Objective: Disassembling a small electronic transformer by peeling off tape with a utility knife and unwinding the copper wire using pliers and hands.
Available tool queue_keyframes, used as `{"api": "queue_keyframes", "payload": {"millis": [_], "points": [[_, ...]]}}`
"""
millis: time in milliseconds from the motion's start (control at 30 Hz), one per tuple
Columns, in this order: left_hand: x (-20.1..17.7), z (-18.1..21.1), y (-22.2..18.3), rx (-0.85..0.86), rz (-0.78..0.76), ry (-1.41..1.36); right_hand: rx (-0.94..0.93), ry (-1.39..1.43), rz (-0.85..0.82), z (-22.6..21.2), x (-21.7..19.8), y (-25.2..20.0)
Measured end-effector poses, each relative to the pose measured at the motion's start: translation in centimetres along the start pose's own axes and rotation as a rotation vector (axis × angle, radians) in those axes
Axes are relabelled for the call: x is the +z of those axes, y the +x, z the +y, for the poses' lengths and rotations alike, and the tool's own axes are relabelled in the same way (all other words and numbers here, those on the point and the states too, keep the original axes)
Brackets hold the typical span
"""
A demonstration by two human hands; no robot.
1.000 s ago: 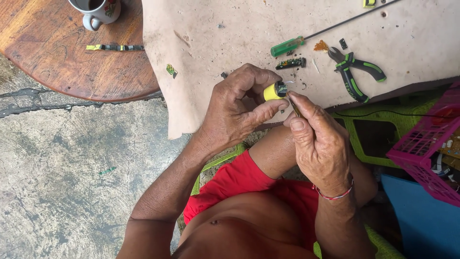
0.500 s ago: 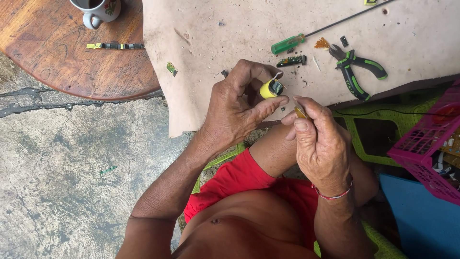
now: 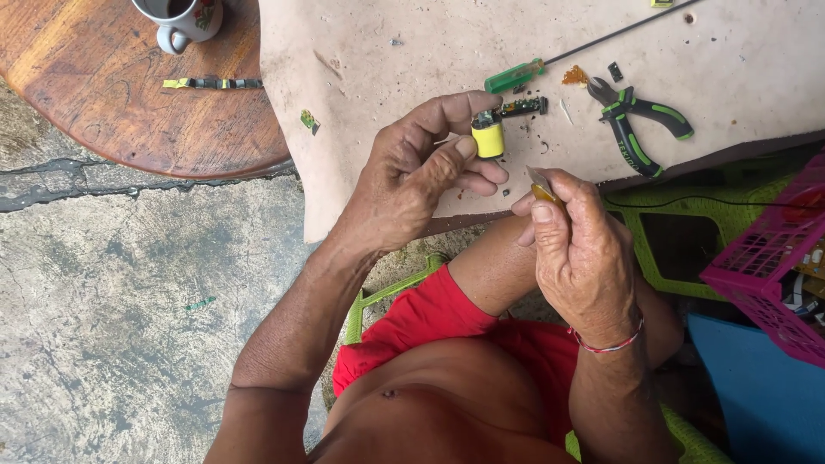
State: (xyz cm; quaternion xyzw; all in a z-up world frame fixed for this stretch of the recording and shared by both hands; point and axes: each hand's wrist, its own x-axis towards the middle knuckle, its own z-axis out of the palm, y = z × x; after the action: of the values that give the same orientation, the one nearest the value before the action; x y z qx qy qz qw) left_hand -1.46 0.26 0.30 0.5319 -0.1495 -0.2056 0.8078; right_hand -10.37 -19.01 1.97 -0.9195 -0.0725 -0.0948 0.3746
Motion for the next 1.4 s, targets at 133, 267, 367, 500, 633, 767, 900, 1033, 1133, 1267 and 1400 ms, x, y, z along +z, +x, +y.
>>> {"api": "queue_keyframes", "payload": {"millis": [133, 267, 367, 500, 633, 767, 900, 1033, 1133, 1267, 1400], "points": [[0.5, -0.1, 0.0, -0.058, 0.038, -0.253, 0.031, 0.003, -0.011, -0.3, -0.2, -0.2], [0.6, -0.6, 0.0, -0.119, 0.054, -0.521, -0.027, 0.021, 0.008, -0.4, -0.5, -0.5], [0.2, -1.8, 0.1, -0.101, 0.048, -0.628, -0.039, 0.016, 0.010, -0.6, -0.7, -0.7], [0.3, -2.1, -0.1, -0.100, 0.057, -0.699, -0.052, 0.023, 0.015, -0.9, -0.8, -0.7], [0.3, -2.5, -0.3, -0.128, 0.042, -0.772, -0.055, 0.040, 0.017, -0.9, -0.8, -0.8], [0.4, -2.4, -0.4, -0.126, 0.004, -0.816, -0.048, 0.043, 0.016, -1.2, -1.1, -0.9], [0.7, -1.8, -0.5, -0.124, 0.005, -0.800, -0.091, 0.030, 0.022, -1.3, -1.2, -0.7], [1.1, -1.6, -1.0, -0.050, 0.060, -0.697, -0.058, -0.006, 0.008, -1.3, -1.2, -0.9], [1.1, -1.3, -1.1, -0.011, 0.077, -0.583, -0.102, -0.065, 0.017, -1.1, -1.1, -0.8], [1.2, -1.1, -1.3, -0.041, 0.096, -0.595, -0.206, -0.170, 0.078, -0.5, -0.8, -1.0], [1.0, -1.6, -1.2, -0.060, 0.058, -0.788, -0.298, -0.250, 0.087, -1.1, -0.9, -0.4]]}}
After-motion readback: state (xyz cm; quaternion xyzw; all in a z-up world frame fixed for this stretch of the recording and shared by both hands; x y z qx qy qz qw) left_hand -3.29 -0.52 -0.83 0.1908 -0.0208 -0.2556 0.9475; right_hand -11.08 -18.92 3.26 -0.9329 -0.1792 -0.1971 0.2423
